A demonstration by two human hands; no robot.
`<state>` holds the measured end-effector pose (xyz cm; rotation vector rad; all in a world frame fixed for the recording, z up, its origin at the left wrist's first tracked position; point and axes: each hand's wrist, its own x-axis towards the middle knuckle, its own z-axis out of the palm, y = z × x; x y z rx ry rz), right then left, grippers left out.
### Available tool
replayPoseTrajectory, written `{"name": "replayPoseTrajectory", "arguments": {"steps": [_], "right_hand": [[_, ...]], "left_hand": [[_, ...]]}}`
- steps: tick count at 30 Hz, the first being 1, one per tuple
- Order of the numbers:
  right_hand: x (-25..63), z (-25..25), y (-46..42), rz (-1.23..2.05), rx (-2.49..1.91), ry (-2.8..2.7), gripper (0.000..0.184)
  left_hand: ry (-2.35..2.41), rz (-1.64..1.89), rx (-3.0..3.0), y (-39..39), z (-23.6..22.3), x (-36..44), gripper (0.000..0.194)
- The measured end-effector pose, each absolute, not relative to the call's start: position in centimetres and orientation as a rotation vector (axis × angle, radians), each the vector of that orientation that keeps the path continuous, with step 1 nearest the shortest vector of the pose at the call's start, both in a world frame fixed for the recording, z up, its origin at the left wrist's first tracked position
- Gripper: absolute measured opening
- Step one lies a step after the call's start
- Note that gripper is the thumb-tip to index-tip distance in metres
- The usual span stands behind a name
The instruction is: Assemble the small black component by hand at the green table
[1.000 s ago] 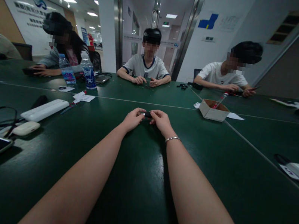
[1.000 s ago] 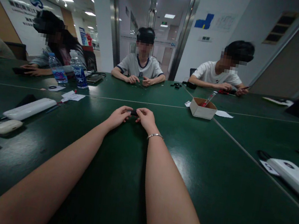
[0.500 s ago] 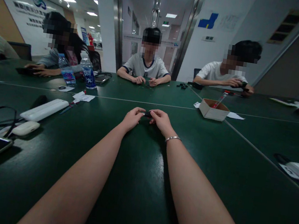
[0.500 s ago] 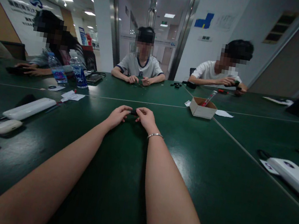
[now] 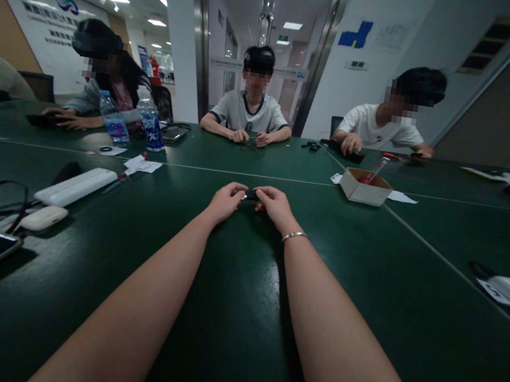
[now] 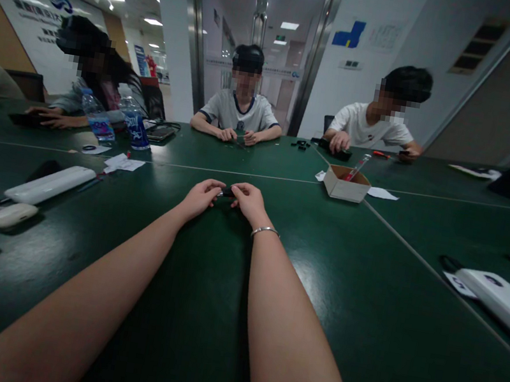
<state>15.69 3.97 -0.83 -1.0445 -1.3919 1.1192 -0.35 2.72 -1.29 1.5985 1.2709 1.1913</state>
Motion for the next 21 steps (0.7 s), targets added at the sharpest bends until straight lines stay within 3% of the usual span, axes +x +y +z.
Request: {"name": "replayPoseTrajectory", "arguments": {"steps": [21], "right_hand": [[15.59,-0.7,3.88,1.151,-1.042,-1.363,0.005]], "left_hand": [[1.264,1.177,1.556,2.54,-0.89,-0.06,0.025]]}}
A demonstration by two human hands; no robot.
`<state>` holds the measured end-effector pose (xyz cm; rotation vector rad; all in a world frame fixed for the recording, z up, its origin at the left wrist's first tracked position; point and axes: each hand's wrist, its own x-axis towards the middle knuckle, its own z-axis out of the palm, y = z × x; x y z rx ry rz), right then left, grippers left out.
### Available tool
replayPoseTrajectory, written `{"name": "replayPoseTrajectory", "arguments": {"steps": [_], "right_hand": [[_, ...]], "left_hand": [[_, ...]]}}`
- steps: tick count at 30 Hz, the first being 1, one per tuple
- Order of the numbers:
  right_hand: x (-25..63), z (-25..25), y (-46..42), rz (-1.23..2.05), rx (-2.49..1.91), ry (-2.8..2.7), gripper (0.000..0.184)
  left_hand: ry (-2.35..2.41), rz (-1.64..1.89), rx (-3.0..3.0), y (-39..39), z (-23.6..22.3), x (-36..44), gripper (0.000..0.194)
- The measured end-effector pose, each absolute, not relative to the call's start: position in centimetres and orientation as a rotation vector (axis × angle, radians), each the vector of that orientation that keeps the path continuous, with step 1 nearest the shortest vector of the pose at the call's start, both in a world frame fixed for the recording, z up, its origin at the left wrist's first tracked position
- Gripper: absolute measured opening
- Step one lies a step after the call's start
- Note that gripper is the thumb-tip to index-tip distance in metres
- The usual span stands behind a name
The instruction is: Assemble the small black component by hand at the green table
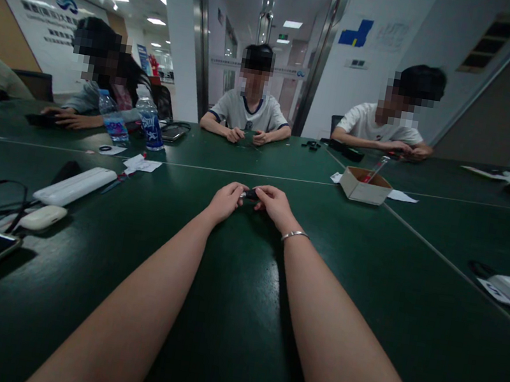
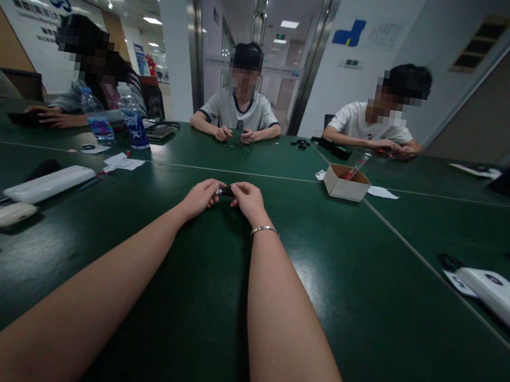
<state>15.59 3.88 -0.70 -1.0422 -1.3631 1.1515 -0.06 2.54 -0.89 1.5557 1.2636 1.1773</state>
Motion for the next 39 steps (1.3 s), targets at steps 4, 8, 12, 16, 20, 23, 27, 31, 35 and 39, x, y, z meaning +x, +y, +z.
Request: {"name": "replayPoseTrajectory", "arguments": {"steps": [4,8,12,16,20,23,27,31,35,39], "right_hand": [[15.61,-0.53,3.64,1.157,-1.048,-1.346,0.005],[15.74,-0.23,3.24,1.161,-1.037,-1.378,0.015],[15.57,0.08,3.09,1.208,-1.064,-1.389,0.025],[15.59,0.16,3.17,1.241,-1.1,-1.406,0.015],[16.16,0.28,2.97,1.311,-0.96,-1.428,0.047],[16.23,0.3,2.97,1.316,-1.005,-1.473,0.044],[16.09,0.1,3.22,1.256,-1.107,-1.502,0.016],[16.26,0.07,3.23,1.275,-0.994,-1.429,0.049],[15.98,0.03,3.39,1.224,-1.112,-1.486,0.026],[16.21,-0.25,3.5,1.213,-1.052,-1.495,0.027]], "left_hand": [[1.247,1.197,1.545,2.66,-1.04,-0.12,0.024],[1.241,1.195,1.605,2.93,-1.45,-0.33,0.026],[1.224,1.218,1.62,3.12,-1.7,-0.53,0.027],[1.235,1.236,1.581,2.9,-1.43,-0.57,0.033],[1.251,1.252,1.537,2.66,-1.14,-0.51,0.036],[1.243,1.256,1.519,2.58,-1.05,-0.49,0.036],[1.237,1.241,1.522,2.59,-1.12,-0.58,0.036],[1.245,1.243,1.521,2.7,-1.23,-0.67,0.036],[1.241,1.229,1.532,2.77,-1.25,-0.64,0.036],[1.23,1.223,1.52,2.79,-1.3,-0.68,0.036]]}}
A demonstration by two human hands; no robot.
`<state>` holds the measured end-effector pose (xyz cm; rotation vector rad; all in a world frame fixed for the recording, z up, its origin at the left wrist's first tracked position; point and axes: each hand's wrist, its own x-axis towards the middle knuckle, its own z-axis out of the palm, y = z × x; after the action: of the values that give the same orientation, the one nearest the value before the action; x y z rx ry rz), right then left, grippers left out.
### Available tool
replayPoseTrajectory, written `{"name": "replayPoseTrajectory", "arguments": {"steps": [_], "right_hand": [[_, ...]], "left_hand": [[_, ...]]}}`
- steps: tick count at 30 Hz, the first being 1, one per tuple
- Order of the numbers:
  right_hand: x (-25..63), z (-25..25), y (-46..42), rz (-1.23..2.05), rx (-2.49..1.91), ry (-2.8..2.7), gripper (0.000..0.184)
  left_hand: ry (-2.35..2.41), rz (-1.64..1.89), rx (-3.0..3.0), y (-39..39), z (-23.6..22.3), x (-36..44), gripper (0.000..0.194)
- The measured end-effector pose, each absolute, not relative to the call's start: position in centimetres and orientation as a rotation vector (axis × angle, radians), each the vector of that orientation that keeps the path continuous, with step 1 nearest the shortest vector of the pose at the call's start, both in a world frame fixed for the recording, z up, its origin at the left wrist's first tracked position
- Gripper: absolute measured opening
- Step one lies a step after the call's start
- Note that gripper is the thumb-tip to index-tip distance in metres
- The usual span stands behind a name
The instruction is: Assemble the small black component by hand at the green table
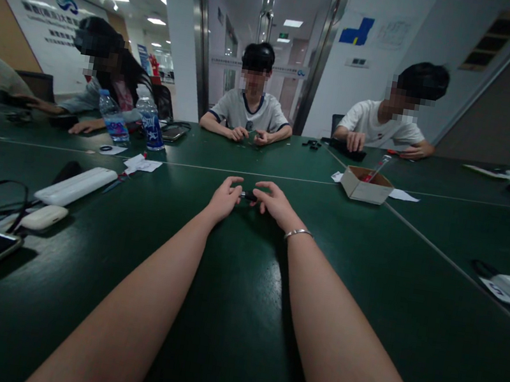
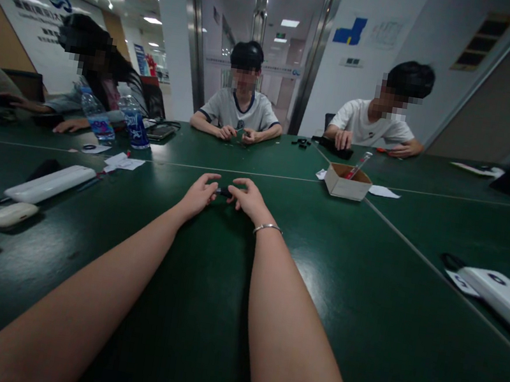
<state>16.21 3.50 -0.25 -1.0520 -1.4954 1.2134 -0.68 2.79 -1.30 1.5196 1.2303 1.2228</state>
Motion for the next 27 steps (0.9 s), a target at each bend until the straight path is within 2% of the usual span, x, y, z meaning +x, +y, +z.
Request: {"name": "replayPoseTrajectory", "arguments": {"steps": [3,4,5,9,11,13,15,16,20,21,24,25,27], "right_hand": [[16.63,-0.31,3.41,1.261,-0.933,-1.442,0.063],[16.66,-0.3,3.4,1.264,-0.944,-1.433,0.069],[16.6,-0.28,3.42,1.263,-0.98,-1.44,0.067],[16.24,-0.26,3.57,1.222,-1.086,-1.528,0.037],[16.35,-0.25,3.53,1.218,-0.996,-1.531,0.044],[16.59,-0.2,3.41,1.236,-0.897,-1.506,0.067],[16.71,-0.1,3.31,1.264,-0.9,-1.489,0.078],[16.68,-0.05,3.3,1.273,-0.938,-1.491,0.073],[16.48,-0.02,3.42,1.265,-1.065,-1.506,0.035],[16.53,-0.05,3.44,1.268,-1.04,-1.494,0.036],[16.82,-0.15,3.42,1.307,-0.918,-1.424,0.063],[16.87,-0.18,3.43,1.321,-0.909,-1.407,0.067],[16.81,-0.2,3.48,1.331,-0.969,-1.412,0.053]], "left_hand": [[1.228,1.216,1.525,2.74,-1.32,-0.75,0.036],[1.228,1.214,1.53,2.71,-1.3,-0.75,0.036],[1.226,1.214,1.534,2.68,-1.27,-0.74,0.036],[1.233,1.232,1.518,2.52,-1.01,-0.51,0.035],[1.235,1.236,1.508,2.48,-0.91,-0.4,0.034],[1.237,1.24,1.505,2.47,-0.88,-0.35,0.033],[1.237,1.243,1.506,2.49,-0.91,-0.36,0.033],[1.237,1.243,1.506,2.51,-0.95,-0.38,0.034],[1.239,1.233,1.52,2.6,-1.1,-0.5,0.034],[1.238,1.229,1.527,2.62,-1.13,-0.53,0.034],[1.236,1.217,1.539,2.66,-1.2,-0.61,0.035],[1.238,1.215,1.537,2.66,-1.2,-0.63,0.035],[1.241,1.211,1.535,2.64,-1.2,-0.65,0.035]]}}
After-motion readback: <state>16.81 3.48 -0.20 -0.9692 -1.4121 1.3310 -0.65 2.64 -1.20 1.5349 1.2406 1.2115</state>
